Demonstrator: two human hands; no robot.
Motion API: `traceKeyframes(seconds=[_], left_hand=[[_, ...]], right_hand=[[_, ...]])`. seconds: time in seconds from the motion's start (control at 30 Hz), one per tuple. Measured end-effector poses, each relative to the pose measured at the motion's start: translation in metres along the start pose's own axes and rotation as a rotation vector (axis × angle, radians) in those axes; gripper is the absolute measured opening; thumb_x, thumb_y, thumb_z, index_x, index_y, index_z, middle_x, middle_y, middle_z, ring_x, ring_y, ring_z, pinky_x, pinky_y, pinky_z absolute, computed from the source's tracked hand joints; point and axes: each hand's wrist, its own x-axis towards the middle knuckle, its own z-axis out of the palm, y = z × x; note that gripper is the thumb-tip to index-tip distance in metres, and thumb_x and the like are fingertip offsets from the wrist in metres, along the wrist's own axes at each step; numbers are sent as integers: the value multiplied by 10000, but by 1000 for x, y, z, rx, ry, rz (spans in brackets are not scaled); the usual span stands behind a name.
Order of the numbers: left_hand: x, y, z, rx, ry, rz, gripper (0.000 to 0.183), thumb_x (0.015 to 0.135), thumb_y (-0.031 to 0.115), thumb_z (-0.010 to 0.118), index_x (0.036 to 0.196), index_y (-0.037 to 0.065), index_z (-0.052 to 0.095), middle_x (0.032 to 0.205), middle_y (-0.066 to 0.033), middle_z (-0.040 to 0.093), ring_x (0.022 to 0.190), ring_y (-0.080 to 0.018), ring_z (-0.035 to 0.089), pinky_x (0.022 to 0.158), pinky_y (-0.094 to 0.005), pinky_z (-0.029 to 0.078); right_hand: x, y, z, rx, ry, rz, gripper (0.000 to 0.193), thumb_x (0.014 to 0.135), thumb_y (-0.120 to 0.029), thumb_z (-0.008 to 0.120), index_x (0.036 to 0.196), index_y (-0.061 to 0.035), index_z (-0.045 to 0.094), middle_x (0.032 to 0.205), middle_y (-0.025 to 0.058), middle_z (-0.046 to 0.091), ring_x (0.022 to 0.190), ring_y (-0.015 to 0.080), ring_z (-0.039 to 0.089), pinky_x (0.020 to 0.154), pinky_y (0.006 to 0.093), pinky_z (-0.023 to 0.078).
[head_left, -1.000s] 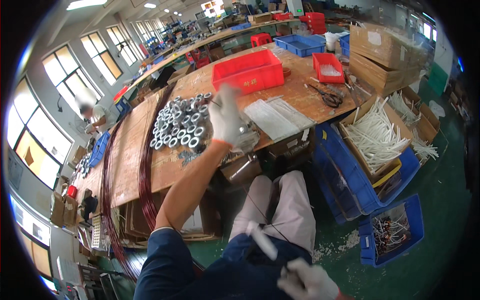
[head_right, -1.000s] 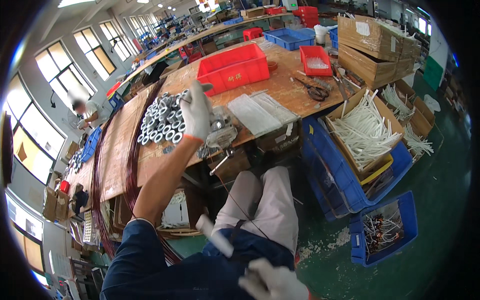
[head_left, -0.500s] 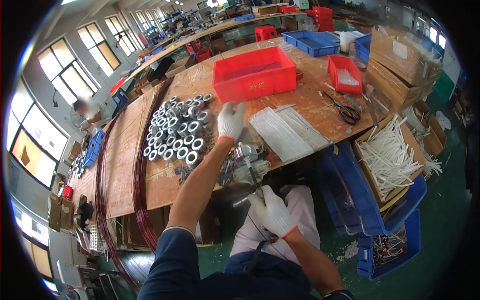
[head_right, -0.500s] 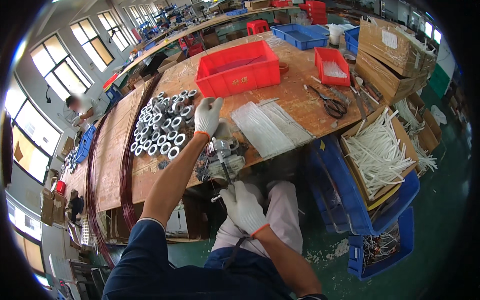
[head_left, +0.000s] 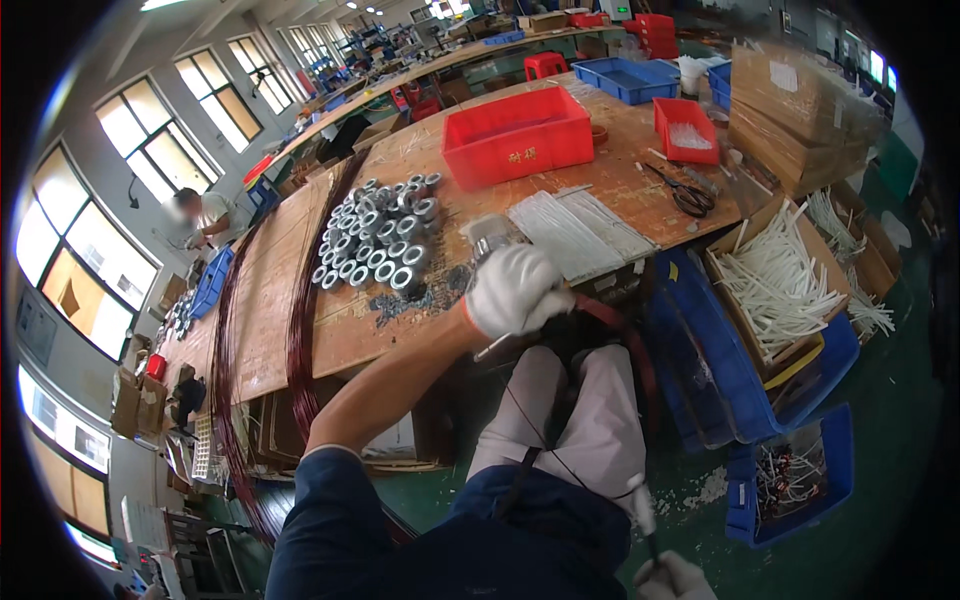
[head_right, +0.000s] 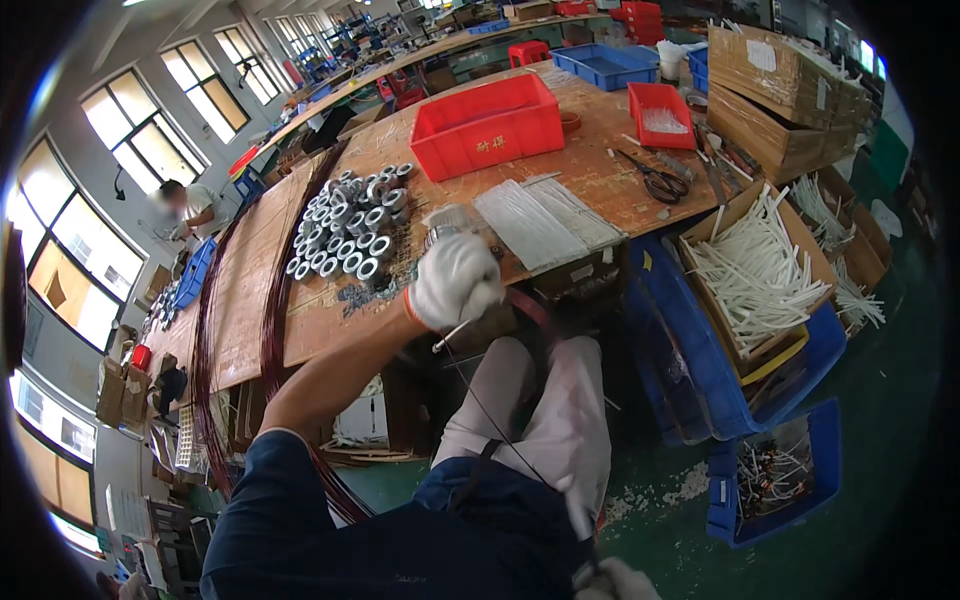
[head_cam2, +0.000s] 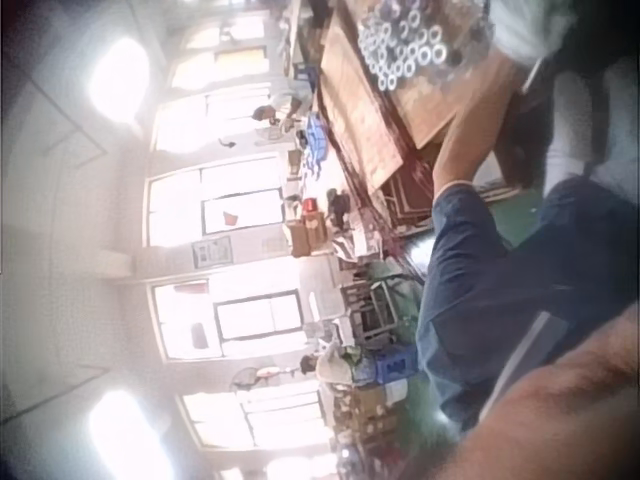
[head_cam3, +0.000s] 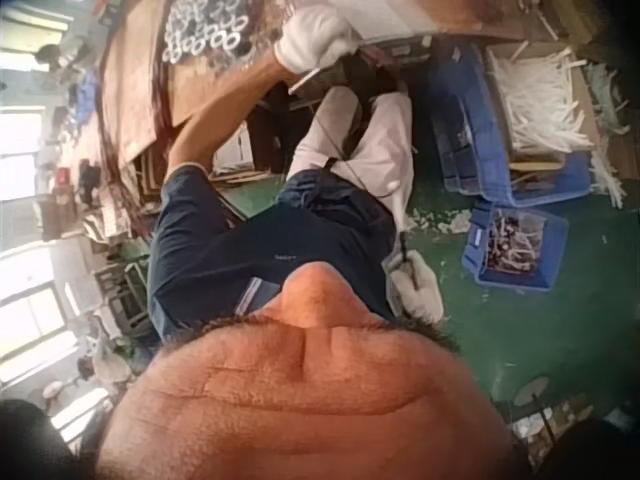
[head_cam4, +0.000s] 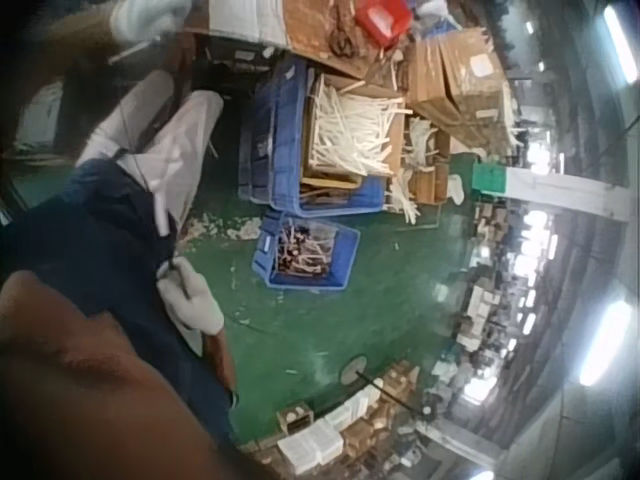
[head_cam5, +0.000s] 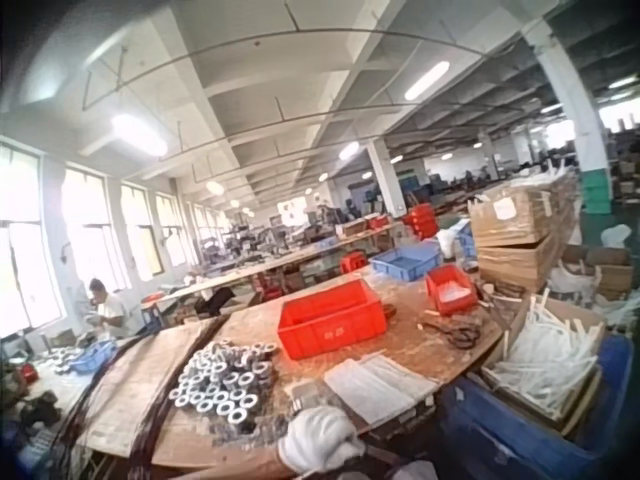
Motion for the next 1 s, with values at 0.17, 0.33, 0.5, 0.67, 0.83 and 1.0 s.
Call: traceKeyframes(seconds=[0.17, 0.33, 0.5, 0.67, 0.83, 1.0], left_hand=[[61, -93, 2, -151, 494, -750, 354, 1103, 298, 519, 977, -5, 649, 857, -197, 678, 806, -328, 678, 751, -423, 533], [20, -178, 31, 116, 453, -1033, 411, 1104, 323, 504, 1175, -46, 673, 1028, -283, 730, 971, -431, 717, 873, -479, 544], [-46, -188, 58, 95, 371, -1133, 387, 1083, 319, 541, 1232, -9, 683, 1070, -291, 728, 1044, -432, 719, 913, -464, 538], [-52, -172, 37, -63, 99, -1053, 477, 1079, 418, 546, 1197, -16, 705, 958, -157, 742, 903, -269, 706, 856, -403, 548], [-8, -75, -14, 242, 7, -272, 427, 994, 444, 640, 1095, 39, 729, 873, -109, 657, 765, -321, 633, 864, -430, 523], [6, 3, -20, 57, -656, 232, 363, 851, 466, 783, 875, 109, 722, 769, -74, 614, 741, -323, 641, 772, -466, 528]], right_hand=[[124, -27, 15, 209, 96, 61, 216, 1085, -209, 625, 1208, -46, 554, 672, -2, 509, 490, 92, 510, 417, 293, 388], [290, -103, 67, 323, 40, -37, 237, 1079, -313, 620, 1079, -81, 574, 685, 14, 528, 449, 123, 487, 392, 318, 376], [365, -112, 61, 373, 16, -160, 269, 1077, -326, 613, 1071, -61, 565, 699, 40, 573, 444, 137, 505, 394, 320, 382], [322, -105, 56, 69, 122, -245, 243, 1061, -232, 617, 1079, 6, 568, 660, 28, 546, 434, 125, 491, 399, 314, 367], [184, -43, 36, 155, -126, 96, 285, 1115, -282, 565, 1166, -2, 562, 624, 40, 574, 448, 139, 542, 436, 292, 420], [15, 84, -5, 139, -59, 33, 159, 1074, -173, 619, 1175, -51, 610, 678, -28, 528, 547, 62, 486, 519, 246, 381]])
